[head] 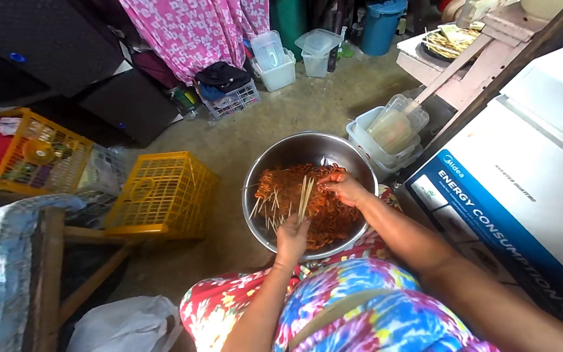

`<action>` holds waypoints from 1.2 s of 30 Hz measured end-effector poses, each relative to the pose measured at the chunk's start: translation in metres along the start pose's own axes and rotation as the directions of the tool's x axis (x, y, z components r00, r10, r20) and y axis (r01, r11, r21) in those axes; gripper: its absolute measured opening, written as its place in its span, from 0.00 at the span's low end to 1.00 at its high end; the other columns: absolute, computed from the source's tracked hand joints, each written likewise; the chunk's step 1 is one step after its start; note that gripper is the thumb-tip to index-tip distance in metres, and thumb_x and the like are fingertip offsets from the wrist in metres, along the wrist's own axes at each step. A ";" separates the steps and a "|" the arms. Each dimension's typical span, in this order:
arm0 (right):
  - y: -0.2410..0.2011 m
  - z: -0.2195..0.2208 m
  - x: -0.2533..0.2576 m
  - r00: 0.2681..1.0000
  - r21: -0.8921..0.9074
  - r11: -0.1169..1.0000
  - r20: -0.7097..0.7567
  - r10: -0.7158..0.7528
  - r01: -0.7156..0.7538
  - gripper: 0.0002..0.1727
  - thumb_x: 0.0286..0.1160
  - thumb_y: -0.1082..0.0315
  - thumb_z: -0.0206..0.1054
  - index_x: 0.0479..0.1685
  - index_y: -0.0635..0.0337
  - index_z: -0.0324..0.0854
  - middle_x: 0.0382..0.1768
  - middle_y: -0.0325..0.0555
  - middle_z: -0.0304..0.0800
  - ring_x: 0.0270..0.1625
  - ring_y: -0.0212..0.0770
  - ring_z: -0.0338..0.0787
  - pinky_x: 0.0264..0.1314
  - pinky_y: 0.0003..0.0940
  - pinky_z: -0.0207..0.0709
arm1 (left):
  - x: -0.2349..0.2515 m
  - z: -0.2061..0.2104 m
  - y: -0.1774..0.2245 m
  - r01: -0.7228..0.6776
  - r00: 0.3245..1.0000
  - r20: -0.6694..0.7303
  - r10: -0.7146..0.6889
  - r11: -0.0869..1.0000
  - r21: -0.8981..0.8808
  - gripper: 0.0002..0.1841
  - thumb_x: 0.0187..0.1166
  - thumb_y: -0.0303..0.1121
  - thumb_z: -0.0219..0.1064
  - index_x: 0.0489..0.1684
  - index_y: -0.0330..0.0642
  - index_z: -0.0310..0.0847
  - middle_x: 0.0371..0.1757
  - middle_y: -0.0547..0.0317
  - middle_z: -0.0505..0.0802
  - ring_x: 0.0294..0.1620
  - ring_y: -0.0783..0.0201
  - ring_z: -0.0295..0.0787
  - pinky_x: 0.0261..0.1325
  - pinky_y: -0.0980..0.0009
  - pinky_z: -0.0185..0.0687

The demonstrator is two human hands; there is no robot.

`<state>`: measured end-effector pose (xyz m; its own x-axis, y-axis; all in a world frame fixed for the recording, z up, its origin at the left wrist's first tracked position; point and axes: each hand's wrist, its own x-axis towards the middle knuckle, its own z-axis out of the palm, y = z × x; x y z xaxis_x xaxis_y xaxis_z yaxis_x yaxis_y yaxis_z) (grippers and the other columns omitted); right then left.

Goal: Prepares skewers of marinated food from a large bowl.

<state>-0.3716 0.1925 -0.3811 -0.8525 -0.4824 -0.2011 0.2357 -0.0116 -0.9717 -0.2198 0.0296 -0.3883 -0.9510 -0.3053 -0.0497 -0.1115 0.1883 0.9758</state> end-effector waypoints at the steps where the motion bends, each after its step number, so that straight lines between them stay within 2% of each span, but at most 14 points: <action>1: 0.000 0.000 0.000 1.000 -0.017 1.000 0.019 -0.019 0.019 0.06 0.77 0.81 0.66 0.46 0.70 0.86 0.41 0.44 0.91 0.44 0.31 0.87 0.54 0.30 0.82 | 0.000 0.000 0.000 -0.002 1.000 -0.001 0.002 1.000 0.002 0.05 0.80 0.25 0.63 0.36 0.39 0.83 0.18 0.71 0.80 0.14 0.78 0.70 0.20 0.79 0.68; 3: 0.002 0.000 -0.001 0.997 -0.048 0.998 0.056 -0.048 0.050 0.05 0.76 0.83 0.66 0.44 0.70 0.87 0.41 0.43 0.91 0.44 0.30 0.87 0.55 0.30 0.83 | 0.000 0.000 0.000 -0.003 1.000 -0.004 0.003 1.000 0.007 0.05 0.80 0.25 0.62 0.36 0.38 0.84 0.18 0.71 0.81 0.14 0.79 0.70 0.20 0.79 0.68; 12: 0.001 0.005 -0.001 0.992 -0.032 0.999 0.125 0.007 -0.003 0.06 0.76 0.82 0.67 0.45 0.70 0.87 0.43 0.43 0.93 0.47 0.30 0.89 0.58 0.30 0.83 | 0.000 0.001 0.002 0.033 0.999 -0.023 -0.032 0.999 0.018 0.04 0.80 0.26 0.63 0.36 0.38 0.83 0.18 0.70 0.80 0.14 0.78 0.70 0.20 0.79 0.67; 13: 0.002 0.004 -0.001 0.991 -0.022 1.000 0.136 0.004 -0.001 0.08 0.75 0.83 0.67 0.49 0.70 0.87 0.45 0.45 0.93 0.47 0.30 0.89 0.58 0.30 0.83 | 0.001 0.001 0.001 0.028 0.999 -0.037 -0.027 1.000 0.012 0.05 0.81 0.26 0.63 0.37 0.38 0.83 0.17 0.71 0.80 0.13 0.78 0.69 0.20 0.79 0.67; 15: 0.002 0.002 -0.001 0.981 -0.030 1.000 0.191 0.010 -0.005 0.19 0.73 0.84 0.66 0.64 0.70 0.81 0.53 0.48 0.90 0.49 0.33 0.89 0.58 0.33 0.84 | 0.002 0.001 -0.003 0.014 0.997 -0.075 -0.016 1.000 -0.014 0.05 0.81 0.26 0.62 0.37 0.38 0.82 0.17 0.71 0.78 0.13 0.77 0.68 0.19 0.77 0.67; 16: 0.002 0.000 -0.001 0.978 -0.041 0.999 0.207 0.025 -0.017 0.22 0.73 0.84 0.65 0.68 0.70 0.78 0.52 0.49 0.89 0.47 0.35 0.89 0.55 0.34 0.85 | 0.002 0.000 -0.004 0.013 0.996 -0.091 -0.016 0.999 -0.034 0.05 0.82 0.26 0.61 0.37 0.38 0.81 0.16 0.70 0.76 0.13 0.76 0.68 0.19 0.76 0.67; 18: 0.001 -0.002 0.000 0.978 -0.046 0.998 0.198 0.060 -0.052 0.18 0.75 0.82 0.64 0.64 0.70 0.78 0.42 0.45 0.89 0.38 0.34 0.87 0.45 0.31 0.85 | 0.003 -0.001 -0.006 0.026 0.993 -0.113 -0.034 0.997 -0.075 0.05 0.82 0.27 0.60 0.38 0.39 0.80 0.16 0.71 0.74 0.12 0.75 0.67 0.18 0.75 0.68; 20: -0.001 -0.004 0.000 0.978 -0.035 0.994 0.179 0.106 -0.102 0.11 0.78 0.80 0.63 0.56 0.70 0.80 0.37 0.42 0.87 0.33 0.32 0.85 0.41 0.30 0.83 | 0.003 -0.001 -0.006 0.040 0.992 -0.119 -0.051 0.995 -0.094 0.05 0.83 0.27 0.59 0.37 0.40 0.79 0.15 0.71 0.74 0.12 0.74 0.67 0.18 0.75 0.67; 24: -0.004 -0.006 -0.001 0.974 0.034 0.985 0.158 0.163 -0.171 0.07 0.81 0.78 0.60 0.49 0.67 0.81 0.34 0.40 0.84 0.32 0.33 0.84 0.41 0.30 0.83 | 0.003 0.000 -0.007 0.037 0.993 -0.112 -0.049 0.994 -0.104 0.05 0.83 0.27 0.60 0.37 0.40 0.79 0.15 0.71 0.74 0.12 0.74 0.66 0.17 0.76 0.66; 27: -0.003 -0.008 -0.001 0.960 0.024 0.986 0.230 0.158 -0.168 0.08 0.79 0.79 0.58 0.48 0.65 0.82 0.33 0.37 0.84 0.32 0.31 0.83 0.41 0.29 0.82 | 0.003 0.000 -0.008 0.020 0.993 -0.110 -0.033 0.993 -0.113 0.05 0.83 0.26 0.60 0.36 0.40 0.79 0.15 0.71 0.74 0.12 0.75 0.66 0.17 0.76 0.66; 30: 0.000 -0.009 -0.001 0.951 0.012 0.985 0.261 0.165 -0.174 0.06 0.82 0.78 0.58 0.42 0.63 0.81 0.33 0.37 0.86 0.34 0.32 0.85 0.44 0.30 0.83 | 0.002 0.000 -0.007 0.011 0.994 -0.108 -0.025 0.992 -0.126 0.06 0.83 0.26 0.59 0.35 0.41 0.78 0.14 0.71 0.73 0.12 0.75 0.66 0.17 0.77 0.65; 33: -0.004 -0.007 -0.002 0.949 0.088 0.969 0.241 0.204 -0.231 0.07 0.85 0.78 0.55 0.49 0.67 0.79 0.36 0.42 0.88 0.37 0.37 0.90 0.48 0.36 0.88 | 0.003 0.000 -0.008 0.006 0.994 -0.110 -0.019 0.992 -0.125 0.06 0.82 0.27 0.59 0.34 0.42 0.78 0.14 0.72 0.73 0.11 0.75 0.66 0.17 0.77 0.65; 36: -0.007 -0.006 -0.002 0.966 0.196 0.954 0.170 0.195 -0.227 0.07 0.84 0.79 0.55 0.51 0.65 0.77 0.35 0.43 0.87 0.36 0.39 0.89 0.49 0.38 0.88 | 0.003 0.000 -0.009 0.007 0.994 -0.111 -0.021 0.993 -0.118 0.06 0.83 0.27 0.60 0.35 0.41 0.79 0.15 0.71 0.74 0.11 0.75 0.66 0.16 0.76 0.66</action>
<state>-0.3744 0.1990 -0.3748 -0.6982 -0.6173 -0.3627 0.5097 -0.0728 -0.8573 -0.2214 0.0274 -0.3971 -0.9104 -0.4111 -0.0459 -0.0838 0.0749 0.9937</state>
